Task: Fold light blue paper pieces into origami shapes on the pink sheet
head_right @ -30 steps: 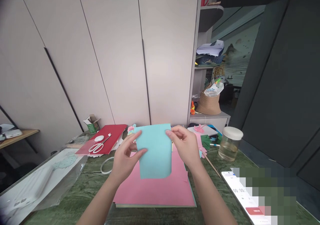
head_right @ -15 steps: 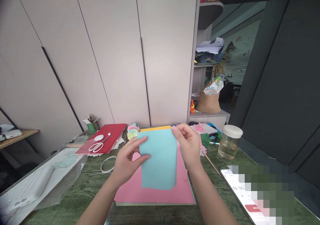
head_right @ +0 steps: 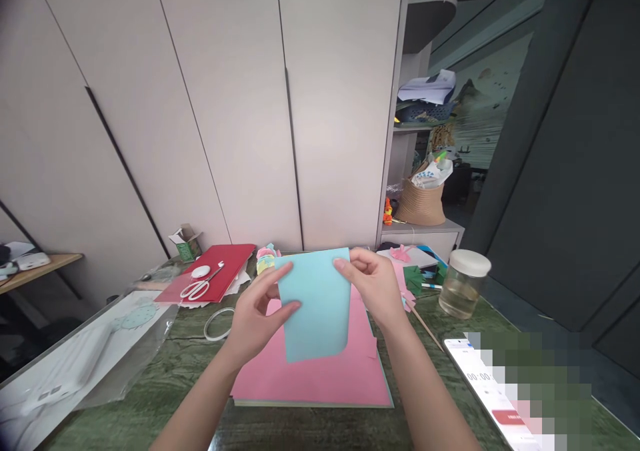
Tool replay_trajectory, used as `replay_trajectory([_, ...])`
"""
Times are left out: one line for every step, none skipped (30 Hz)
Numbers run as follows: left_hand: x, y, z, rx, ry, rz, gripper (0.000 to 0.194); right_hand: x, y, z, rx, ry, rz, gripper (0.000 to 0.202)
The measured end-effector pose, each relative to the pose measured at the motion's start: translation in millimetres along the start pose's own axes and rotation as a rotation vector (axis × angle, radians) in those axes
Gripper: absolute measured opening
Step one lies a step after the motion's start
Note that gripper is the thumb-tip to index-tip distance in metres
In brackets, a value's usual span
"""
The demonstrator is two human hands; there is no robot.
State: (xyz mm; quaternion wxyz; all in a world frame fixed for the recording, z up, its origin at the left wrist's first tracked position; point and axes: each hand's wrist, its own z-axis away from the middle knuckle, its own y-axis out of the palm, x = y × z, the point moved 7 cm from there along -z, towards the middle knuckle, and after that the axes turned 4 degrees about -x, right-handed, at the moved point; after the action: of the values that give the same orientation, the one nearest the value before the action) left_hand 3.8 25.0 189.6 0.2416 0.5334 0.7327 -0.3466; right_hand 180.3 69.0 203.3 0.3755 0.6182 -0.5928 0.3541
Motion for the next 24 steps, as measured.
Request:
replay_trajectory([0.4,0.3,0.0,0.003,-0.001,0.006,0.049,-1.1,-0.7,-0.7,0.004,0.002,0.006,0.027])
replay_trajectory([0.4,0.3,0.0,0.001,0.002,0.009,0.048,-1.5,-2.5,-1.2,-0.011,-0.007,0.015,0.029])
replay_trajectory([0.1,0.1,0.1,-0.003,0.009,0.009,0.047,-1.5,-4.6,-1.5,-0.033,-0.022,0.027,0.032])
replay_trajectory([0.0,0.0,0.2,-0.008,0.013,0.005,0.047,-1.5,-6.3,-1.6,-0.048,-0.036,0.043,0.035])
replay_trajectory([0.0,-0.1,0.2,-0.012,0.016,-0.001,0.047,-1.6,-7.4,-1.5,-0.059,-0.047,0.057,0.038])
replay_trajectory([-0.1,-0.4,0.2,-0.016,0.019,-0.006,0.046,-1.9,-8.1,-1.2,-0.064,-0.052,0.068,0.038])
replay_trajectory([-0.2,-0.7,0.2,-0.020,0.023,-0.008,0.045,-2.7,-8.4,-0.8,-0.065,-0.049,0.074,0.037])
replay_trajectory([-0.6,-1.1,0.2,-0.024,0.028,-0.009,0.044,-3.8,-8.4,-0.4,-0.062,-0.038,0.077,0.035])
replay_trajectory([-1.2,-1.5,0.1,-0.028,0.035,-0.007,0.043,-5.0,-8.4,0.1,-0.061,-0.027,0.077,0.033])
replay_trajectory([-2.1,-2.0,0.0,-0.031,0.043,-0.005,0.042,-6.0,-8.5,0.7,-0.063,-0.016,0.075,0.031])
replay_trajectory([-3.0,-2.5,0.0,-0.034,0.050,-0.004,0.041,-6.7,-8.6,1.2,-0.066,-0.009,0.074,0.029])
replay_trajectory([-3.8,-3.0,-0.1,-0.037,0.053,-0.005,0.041,-7.0,-8.7,1.6,-0.071,-0.007,0.074,0.028])
replay_trajectory([-4.6,-3.4,0.0,-0.038,0.054,-0.007,0.041,-6.8,-8.8,1.9,-0.077,-0.009,0.075,0.028])
replay_trajectory([-5.4,-3.7,0.0,-0.039,0.055,-0.010,0.041,-6.2,-8.8,2.1,-0.084,-0.015,0.075,0.028])
replay_trajectory([-6.0,-4.1,0.2,-0.040,0.056,-0.014,0.042,-5.6,-8.6,2.2,-0.089,-0.020,0.075,0.028])
replay_trajectory([-6.5,-4.5,0.3,-0.042,0.057,-0.020,0.042,-4.7,-8.5,2.3,-0.096,-0.026,0.074,0.029])
replay_trajectory([-7.0,-4.7,0.4,-0.042,0.059,-0.027,0.043,-3.8,-8.3,2.5,-0.103,-0.032,0.073,0.029])
replay_trajectory([-7.1,-4.9,0.6,-0.042,0.061,-0.035,0.043,-2.9,-8.0,2.6,-0.109,-0.037,0.072,0.029])
replay_trajectory([-7.0,-5.1,0.6,-0.041,0.061,-0.045,0.043,-1.9,-7.8,2.8,-0.117,-0.042,0.071,0.028])
replay_trajectory([-6.5,-5.2,0.6,-0.040,0.059,-0.054,0.044,-1.2,-7.7,3.0,-0.124,-0.046,0.072,0.028])
replay_trajectory([-5.8,-5.3,0.6,-0.037,0.056,-0.063,0.045,-0.6,-7.7,3.2,-0.130,-0.048,0.074,0.028])
replay_trajectory([-5.0,-5.3,0.5,-0.035,0.052,-0.071,0.045,-0.6,-7.5,3.3,-0.132,-0.046,0.073,0.028])
replay_trajectory([-4.2,-5.4,0.5,-0.033,0.049,-0.077,0.046,-1.2,-7.2,3.2,-0.129,-0.038,0.066,0.027])
replay_trajectory([-3.7,-5.5,0.4,-0.032,0.048,-0.082,0.046,-2.3,-6.6,2.9,-0.119,-0.027,0.051,0.025])
